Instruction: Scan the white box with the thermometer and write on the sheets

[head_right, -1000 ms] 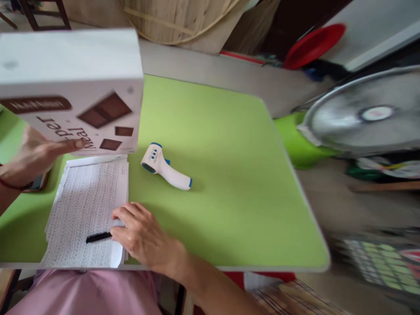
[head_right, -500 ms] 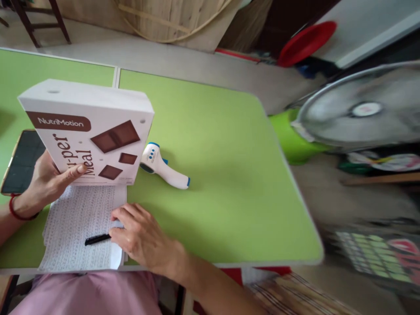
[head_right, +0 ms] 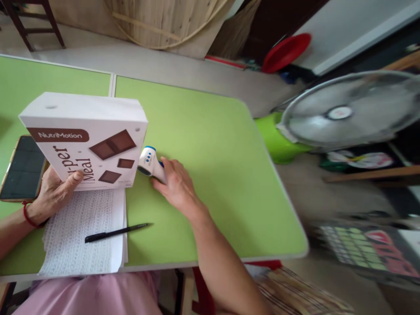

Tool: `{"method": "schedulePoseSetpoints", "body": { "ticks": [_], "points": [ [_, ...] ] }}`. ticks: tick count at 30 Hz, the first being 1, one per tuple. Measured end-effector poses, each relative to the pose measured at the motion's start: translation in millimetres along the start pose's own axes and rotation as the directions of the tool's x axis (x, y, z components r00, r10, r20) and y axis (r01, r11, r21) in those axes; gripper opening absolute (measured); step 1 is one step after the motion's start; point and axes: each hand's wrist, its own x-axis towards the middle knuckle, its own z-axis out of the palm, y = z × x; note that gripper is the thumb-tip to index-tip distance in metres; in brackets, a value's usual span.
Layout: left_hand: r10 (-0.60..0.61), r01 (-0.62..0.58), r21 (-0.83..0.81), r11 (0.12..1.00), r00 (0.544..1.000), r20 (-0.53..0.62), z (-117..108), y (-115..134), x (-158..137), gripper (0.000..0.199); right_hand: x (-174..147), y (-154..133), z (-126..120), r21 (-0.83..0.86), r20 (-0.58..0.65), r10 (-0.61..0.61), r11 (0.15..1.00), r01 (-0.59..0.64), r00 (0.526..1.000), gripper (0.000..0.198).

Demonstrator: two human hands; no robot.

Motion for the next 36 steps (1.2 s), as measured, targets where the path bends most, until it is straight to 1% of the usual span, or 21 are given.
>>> {"method": "schedulePoseSetpoints", "body": {
  "ticks": [1, 2, 3, 4, 5, 6, 7, 8, 9, 10, 11, 13, 15, 18, 20, 22, 26, 30, 32, 36],
  "points": [
    [0.003, -0.003, 0.002, 1.0, 1.0, -0.007, 1, 0, 0, 0.062, 1, 1, 3, 0.074, 0.001, 0.039, 0.997, -0.039, 0.999, 0.045],
    [0.012, -0.012, 0.004, 1.0, 1.0, -0.015, 2, 0, 0, 0.062, 0, -1, 3, 0.168, -0.032, 0.086, 0.983, -0.08, 0.996, 0.042],
    [0.023, -0.023, 0.007, 1.0, 0.999, -0.026, 3, 0, 0, 0.063, -2, -5, 2, 0.283, -0.096, 0.141, 0.953, -0.109, 0.985, 0.039],
    [0.031, -0.031, 0.01, 0.999, 0.999, -0.039, 4, 0, 1, 0.062, -6, -11, -2, 0.411, -0.173, 0.201, 0.904, -0.115, 0.964, 0.037],
    [0.042, -0.041, 0.013, 0.999, 0.997, -0.058, 5, 0, 1, 0.061, -11, -20, -8, 0.546, -0.247, 0.267, 0.832, -0.094, 0.932, 0.037],
    [0.056, -0.055, 0.015, 0.998, 0.995, -0.083, 6, 0, 2, 0.061, -17, -31, -15, 0.664, -0.292, 0.308, 0.747, -0.04, 0.905, 0.035],
    [0.072, -0.071, 0.01, 0.997, 0.992, -0.107, 7, 0, 2, 0.061, -25, -43, -23, 0.762, -0.278, 0.317, 0.648, 0.007, 0.907, 0.034],
    [0.086, -0.086, -0.001, 0.996, 0.989, -0.124, 7, -1, 2, 0.06, -33, -56, -29, 0.851, -0.219, 0.286, 0.524, 0.039, 0.933, 0.037],
    [0.094, -0.098, -0.019, 0.995, 0.987, -0.129, 8, -1, 2, 0.059, -41, -69, -34, 0.923, -0.126, 0.232, 0.384, 0.028, 0.964, 0.041],
    [0.098, -0.104, -0.041, 0.994, 0.987, -0.125, 8, -1, 2, 0.059, -49, -82, -37, 0.966, -0.012, 0.158, 0.258, -0.029, 0.987, 0.045],
    [0.094, -0.102, -0.062, 0.993, 0.989, -0.114, 8, -1, 2, 0.059, -56, -94, -37, 0.972, 0.047, 0.111, 0.226, -0.071, 0.993, 0.045],
    [0.079, -0.087, -0.08, 0.993, 0.993, -0.09, 8, -2, 0, 0.06, -66, -113, -29, 0.972, 0.148, 0.044, 0.179, -0.154, 0.988, 0.042],
    [0.069, -0.075, -0.073, 0.994, 0.994, -0.079, 8, -3, -1, 0.061, -72, -124, -16, 0.958, 0.256, 0.028, 0.127, -0.258, 0.966, 0.034],
    [0.056, -0.06, -0.054, 0.997, 0.995, -0.081, 7, -3, -2, 0.059, -74, -128, 3, 0.925, 0.373, 0.068, 0.044, -0.376, 0.925, 0.03],
    [0.048, -0.052, -0.054, 0.997, 0.996, -0.075, 6, -2, -1, 0.057, -73, -127, 11, 0.911, 0.41, 0.094, 0.009, -0.412, 0.907, 0.03],
    [0.055, -0.059, -0.059, 0.997, 0.996, -0.067, 6, 0, 0, 0.054, -73, -126, 15, 0.903, 0.428, 0.111, -0.014, -0.429, 0.897, 0.03],
    [0.092, -0.097, -0.068, 0.993, 0.993, -0.073, 5, 2, 2, 0.049, -73, -128, 18, 0.903, 0.429, 0.144, -0.044, -0.428, 0.892, 0.032],
    [0.089, -0.094, -0.069, 0.993, 0.994, -0.063, 5, 2, 2, 0.049, -69, -131, 17, 0.902, 0.43, 0.116, -0.089, -0.422, 0.895, 0.034],
    [0.091, -0.095, -0.069, 0.993, 0.994, -0.057, 5, 2, 2, 0.049, -67, -132, 17, 0.905, 0.424, 0.111, -0.093, -0.416, 0.899, 0.034],
    [0.094, -0.098, -0.063, 0.993, 0.994, -0.061, 5, 2, 2, 0.05, -66, -133, 17, 0.898, 0.44, 0.125, -0.084, -0.432, 0.889, 0.034]
  ]
}}
